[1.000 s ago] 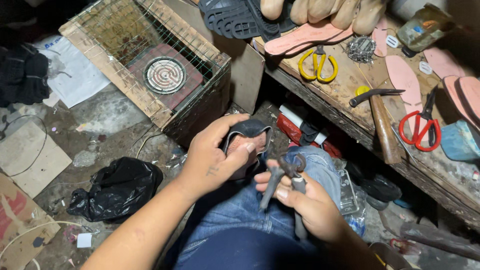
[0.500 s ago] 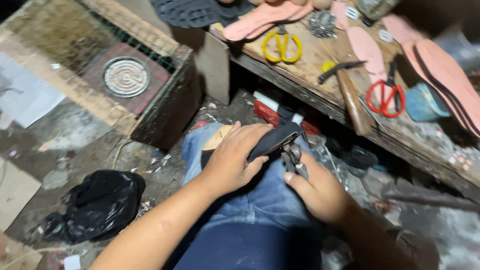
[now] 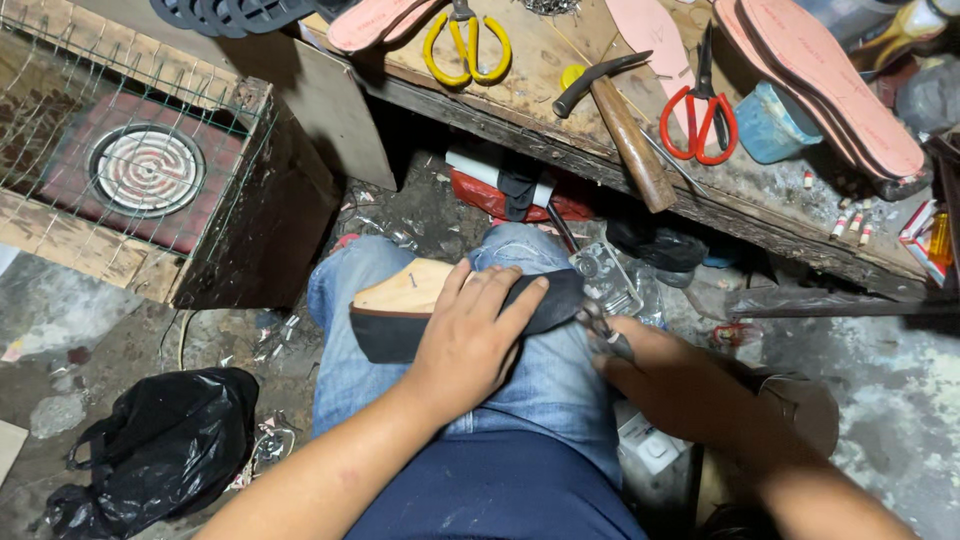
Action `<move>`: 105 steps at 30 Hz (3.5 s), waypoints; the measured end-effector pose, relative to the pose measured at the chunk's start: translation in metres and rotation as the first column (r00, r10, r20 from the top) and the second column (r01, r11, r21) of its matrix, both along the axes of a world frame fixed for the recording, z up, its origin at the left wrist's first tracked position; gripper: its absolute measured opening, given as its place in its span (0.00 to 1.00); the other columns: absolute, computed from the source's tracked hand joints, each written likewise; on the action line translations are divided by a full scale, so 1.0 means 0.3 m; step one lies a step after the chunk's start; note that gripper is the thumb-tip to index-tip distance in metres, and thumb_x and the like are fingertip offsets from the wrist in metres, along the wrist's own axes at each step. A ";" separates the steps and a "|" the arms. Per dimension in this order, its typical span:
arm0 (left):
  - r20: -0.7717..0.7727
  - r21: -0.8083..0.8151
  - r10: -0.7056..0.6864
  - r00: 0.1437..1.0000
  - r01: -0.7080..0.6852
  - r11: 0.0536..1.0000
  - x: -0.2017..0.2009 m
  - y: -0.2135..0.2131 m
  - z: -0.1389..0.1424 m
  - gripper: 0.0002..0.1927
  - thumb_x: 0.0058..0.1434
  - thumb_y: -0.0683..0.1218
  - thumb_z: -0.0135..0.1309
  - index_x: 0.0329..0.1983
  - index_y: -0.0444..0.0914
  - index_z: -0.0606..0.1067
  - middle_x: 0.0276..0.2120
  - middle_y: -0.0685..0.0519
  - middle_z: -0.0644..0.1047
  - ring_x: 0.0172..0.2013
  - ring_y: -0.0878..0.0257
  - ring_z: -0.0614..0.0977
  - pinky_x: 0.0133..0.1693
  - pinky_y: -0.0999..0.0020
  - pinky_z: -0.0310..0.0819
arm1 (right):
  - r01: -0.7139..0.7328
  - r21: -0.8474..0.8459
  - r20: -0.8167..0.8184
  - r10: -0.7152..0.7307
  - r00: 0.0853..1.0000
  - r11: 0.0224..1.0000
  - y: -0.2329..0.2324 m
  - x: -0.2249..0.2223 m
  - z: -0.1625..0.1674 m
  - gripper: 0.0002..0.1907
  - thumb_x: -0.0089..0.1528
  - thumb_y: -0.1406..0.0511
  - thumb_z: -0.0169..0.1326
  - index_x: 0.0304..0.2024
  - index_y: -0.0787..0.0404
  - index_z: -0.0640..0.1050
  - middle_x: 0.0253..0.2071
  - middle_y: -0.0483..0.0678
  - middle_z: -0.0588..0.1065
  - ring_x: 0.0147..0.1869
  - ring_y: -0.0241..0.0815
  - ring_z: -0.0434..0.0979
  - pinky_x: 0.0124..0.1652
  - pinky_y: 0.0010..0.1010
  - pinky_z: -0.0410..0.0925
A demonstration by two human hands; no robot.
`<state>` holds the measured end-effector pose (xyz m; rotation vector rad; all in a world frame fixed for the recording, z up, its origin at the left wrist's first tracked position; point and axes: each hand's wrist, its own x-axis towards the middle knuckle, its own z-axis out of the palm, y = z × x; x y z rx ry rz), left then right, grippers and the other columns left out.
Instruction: The person sits on the floor and hammers an insole onto a wooden shoe last, then pulls a black shoe upper over the last and shapes it by hand. They use pliers to grip and stretch the upper and hammer it to secure it on the last.
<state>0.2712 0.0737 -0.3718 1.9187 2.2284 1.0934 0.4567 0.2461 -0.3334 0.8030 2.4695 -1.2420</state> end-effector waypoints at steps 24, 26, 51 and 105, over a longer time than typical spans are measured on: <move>0.195 -0.045 0.061 0.979 -0.054 0.998 -0.012 0.174 -0.098 0.25 0.52 0.39 0.59 0.55 0.40 0.76 0.47 0.46 0.77 0.49 0.44 0.78 0.60 0.47 0.67 | 0.034 0.216 0.172 -0.073 0.982 0.976 0.067 -0.086 -0.193 0.31 0.61 0.59 0.50 0.66 0.60 0.66 0.51 0.70 0.75 0.59 0.66 0.74 0.58 0.47 0.66; 0.172 -0.024 0.061 0.983 -0.057 0.998 -0.003 0.168 -0.106 0.25 0.52 0.39 0.58 0.56 0.39 0.76 0.47 0.45 0.77 0.49 0.44 0.78 0.61 0.46 0.66 | -0.004 0.226 0.083 -0.016 0.996 0.974 0.073 -0.081 -0.189 0.30 0.60 0.59 0.51 0.64 0.65 0.67 0.51 0.70 0.75 0.58 0.67 0.75 0.57 0.47 0.66; 0.388 -0.117 0.070 0.919 -0.027 0.993 -0.081 0.225 -0.098 0.15 0.56 0.45 0.60 0.47 0.40 0.75 0.43 0.46 0.80 0.46 0.45 0.81 0.45 0.53 0.75 | 0.061 0.032 -0.329 -0.047 0.943 0.998 0.077 -0.126 -0.256 0.22 0.64 0.59 0.52 0.57 0.66 0.74 0.45 0.60 0.80 0.51 0.55 0.81 0.51 0.45 0.69; 0.167 -0.106 -0.025 0.986 0.043 0.993 -0.005 0.170 -0.180 0.25 0.67 0.50 0.51 0.64 0.33 0.69 0.55 0.41 0.76 0.57 0.44 0.76 0.64 0.46 0.61 | 0.134 0.286 -0.220 -0.071 0.973 0.949 0.022 -0.064 -0.325 0.13 0.62 0.60 0.54 0.43 0.64 0.76 0.38 0.60 0.79 0.46 0.60 0.79 0.45 0.46 0.71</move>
